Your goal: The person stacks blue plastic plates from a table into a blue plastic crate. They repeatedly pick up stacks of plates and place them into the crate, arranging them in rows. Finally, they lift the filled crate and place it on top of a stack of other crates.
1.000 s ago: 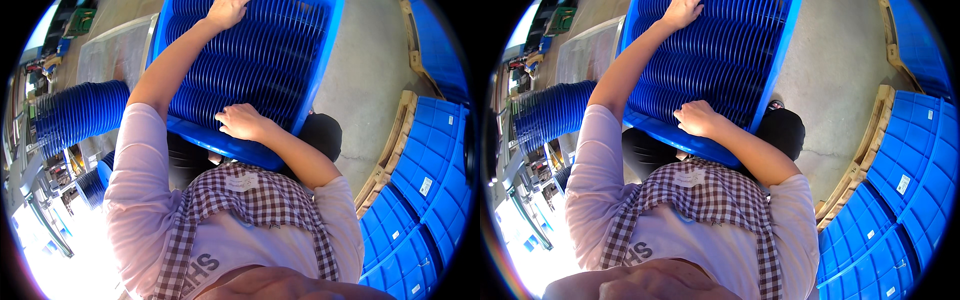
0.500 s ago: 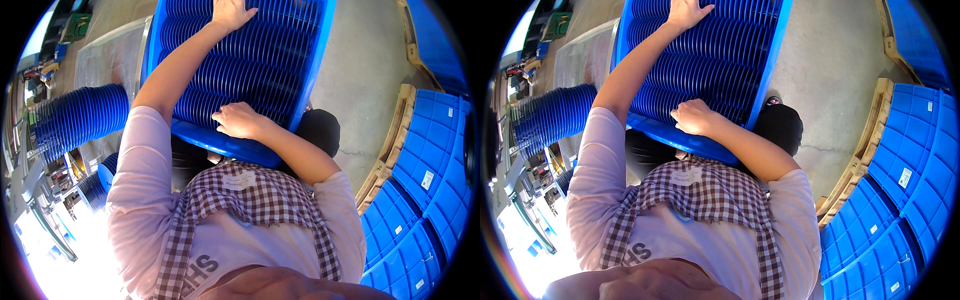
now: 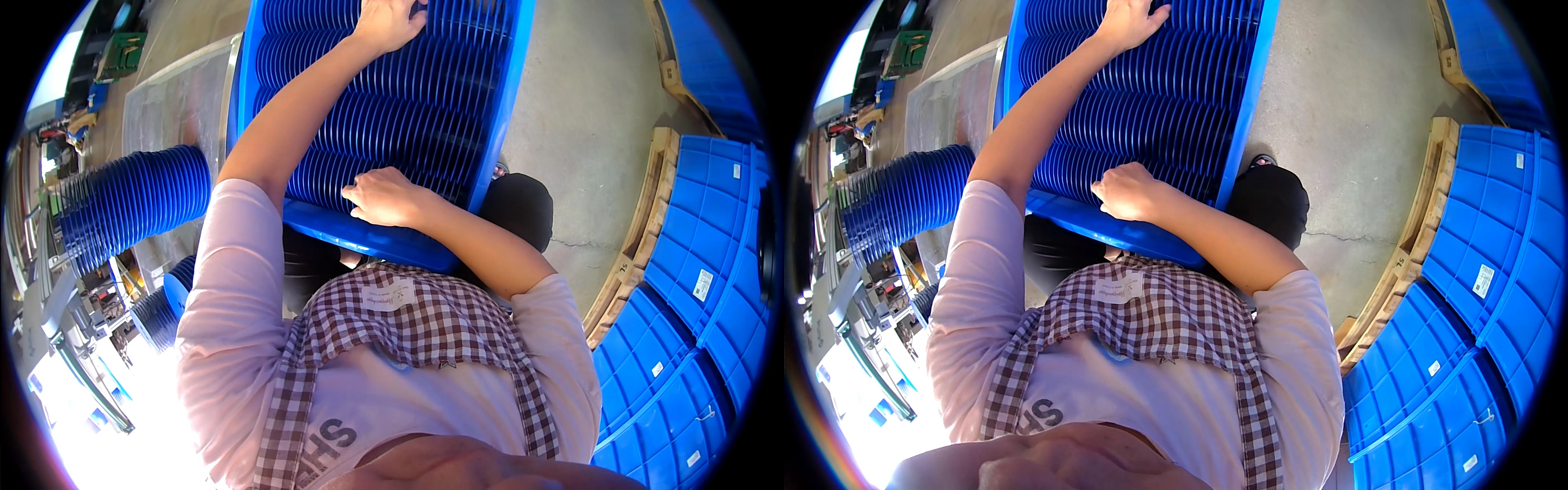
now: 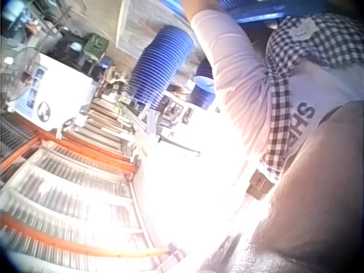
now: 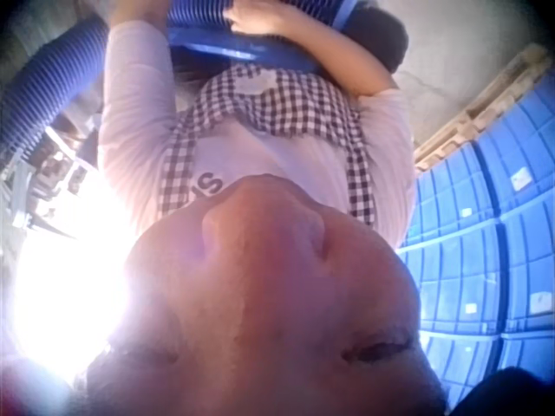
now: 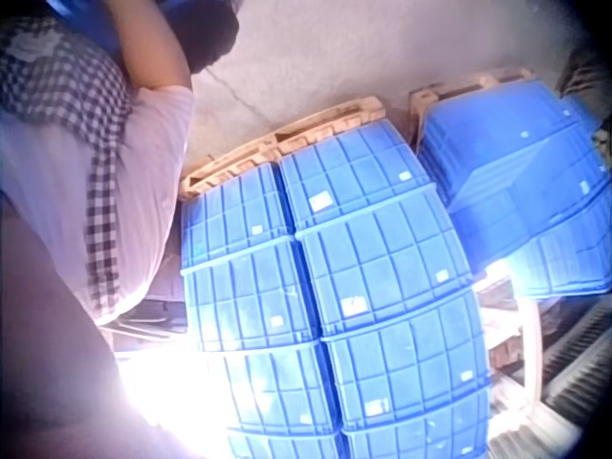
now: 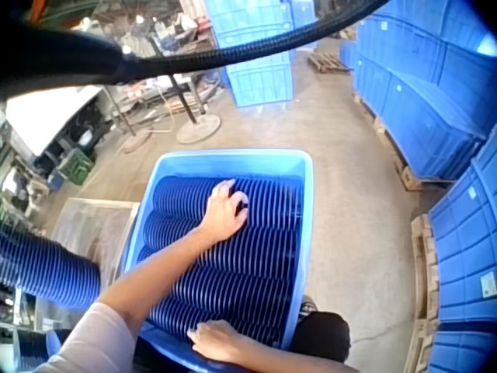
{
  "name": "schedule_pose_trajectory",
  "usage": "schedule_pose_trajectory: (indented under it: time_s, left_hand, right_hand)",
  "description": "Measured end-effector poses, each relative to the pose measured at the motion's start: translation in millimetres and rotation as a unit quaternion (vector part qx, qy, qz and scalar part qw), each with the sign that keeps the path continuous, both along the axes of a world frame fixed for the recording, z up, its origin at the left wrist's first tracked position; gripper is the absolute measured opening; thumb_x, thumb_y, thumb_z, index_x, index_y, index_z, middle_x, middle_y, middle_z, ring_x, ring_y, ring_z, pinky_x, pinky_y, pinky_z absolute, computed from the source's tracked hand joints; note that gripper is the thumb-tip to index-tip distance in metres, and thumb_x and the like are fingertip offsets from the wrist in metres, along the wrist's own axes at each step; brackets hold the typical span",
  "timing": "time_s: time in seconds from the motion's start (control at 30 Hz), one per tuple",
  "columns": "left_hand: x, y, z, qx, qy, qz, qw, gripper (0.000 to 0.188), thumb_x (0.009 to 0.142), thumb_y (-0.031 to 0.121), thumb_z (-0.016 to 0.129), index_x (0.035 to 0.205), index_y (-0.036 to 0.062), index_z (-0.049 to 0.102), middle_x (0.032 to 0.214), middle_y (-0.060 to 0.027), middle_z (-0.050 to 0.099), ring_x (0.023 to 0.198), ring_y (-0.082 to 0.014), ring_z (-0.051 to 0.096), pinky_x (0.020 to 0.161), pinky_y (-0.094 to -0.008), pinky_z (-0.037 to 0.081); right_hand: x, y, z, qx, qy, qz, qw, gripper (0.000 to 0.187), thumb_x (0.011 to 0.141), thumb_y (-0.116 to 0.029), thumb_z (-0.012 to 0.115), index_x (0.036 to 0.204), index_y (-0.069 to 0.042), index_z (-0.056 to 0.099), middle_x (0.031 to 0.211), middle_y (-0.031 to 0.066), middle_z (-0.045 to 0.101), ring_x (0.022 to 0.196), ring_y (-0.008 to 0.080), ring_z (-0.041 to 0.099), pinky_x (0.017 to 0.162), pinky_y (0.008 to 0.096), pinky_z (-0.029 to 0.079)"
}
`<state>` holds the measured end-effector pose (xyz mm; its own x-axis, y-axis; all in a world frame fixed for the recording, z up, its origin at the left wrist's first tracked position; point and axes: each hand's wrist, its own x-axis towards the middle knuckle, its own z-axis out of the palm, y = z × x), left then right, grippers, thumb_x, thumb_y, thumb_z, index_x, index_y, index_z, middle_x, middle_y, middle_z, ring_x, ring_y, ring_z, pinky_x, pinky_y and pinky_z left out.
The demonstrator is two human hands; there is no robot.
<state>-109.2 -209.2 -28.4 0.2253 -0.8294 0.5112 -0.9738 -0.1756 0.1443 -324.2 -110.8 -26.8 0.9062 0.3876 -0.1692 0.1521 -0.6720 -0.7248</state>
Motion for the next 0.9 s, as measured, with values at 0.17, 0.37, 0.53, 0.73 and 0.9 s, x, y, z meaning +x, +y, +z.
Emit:
schedule_pose_trajectory:
  time_s: [0.17,0.37,0.53,0.73,0.9]
  left_hand:
    - [-7,-9,-4,-0.002,0.054,0.067,0.996,0.034,0.07,0.027,0.074,0.091,0.0099,0.053,0.128,-0.0276,0.041,0.119,-0.0435,0.038,0.097,-0.0529,0.033]
    - [-24,-12,7,0.009,0.028,0.034,0.999,0.047,0.068,0.015,0.072,0.108,0.0096,0.049,0.133,-0.0261,0.036,0.125,-0.0434,0.033,0.101,-0.0519,0.031]
    - [-24,-13,7,0.013,-0.018,-0.088,0.996,0.045,0.068,0.002,0.065,0.109,0.0147,0.053,0.132,-0.0258,0.036,0.124,-0.0448,0.034,0.1,-0.0521,0.033]
    - [-25,-20,-1,0.009,-0.017,-0.054,0.998,0.035,0.071,0.004,0.062,0.104,0.0147,0.055,0.131,-0.0262,0.038,0.122,-0.0447,0.036,0.098,-0.0529,0.034]
    - [-37,-34,-7,0.011,0.019,0.033,0.999,0.034,0.076,0.031,0.071,0.096,0.0101,0.053,0.129,-0.0277,0.04,0.121,-0.0439,0.037,0.096,-0.0548,0.033]
  right_hand:
    - [-1,0,0,0.008,-0.016,-0.004,1.0,0.024,0.085,-0.022,0.06,0.093,0.001,0.061,0.073,0.0148,0.061,0.074,0.0286,0.065,0.063,0.0411,0.053]
    - [-1,-3,4,0.008,-0.02,-0.008,1.0,0.021,0.084,-0.021,0.061,0.088,0.0,0.06,0.072,0.0149,0.062,0.072,0.0288,0.064,0.062,0.0412,0.053]
    - [-4,-4,4,0.012,-0.039,-0.012,0.999,0.021,0.084,-0.02,0.062,0.088,0.001,0.061,0.071,0.0142,0.062,0.069,0.0281,0.064,0.06,0.0412,0.053]
    - [-8,-8,5,0.007,-0.039,-0.015,0.999,0.022,0.084,-0.021,0.062,0.088,0.0,0.061,0.07,0.0136,0.062,0.069,0.0274,0.064,0.06,0.0404,0.053]
    - [-13,-11,8,0.014,-0.061,-0.03,0.998,0.022,0.085,-0.022,0.062,0.088,0.0,0.061,0.07,0.0134,0.061,0.069,0.0274,0.064,0.06,0.0405,0.053]
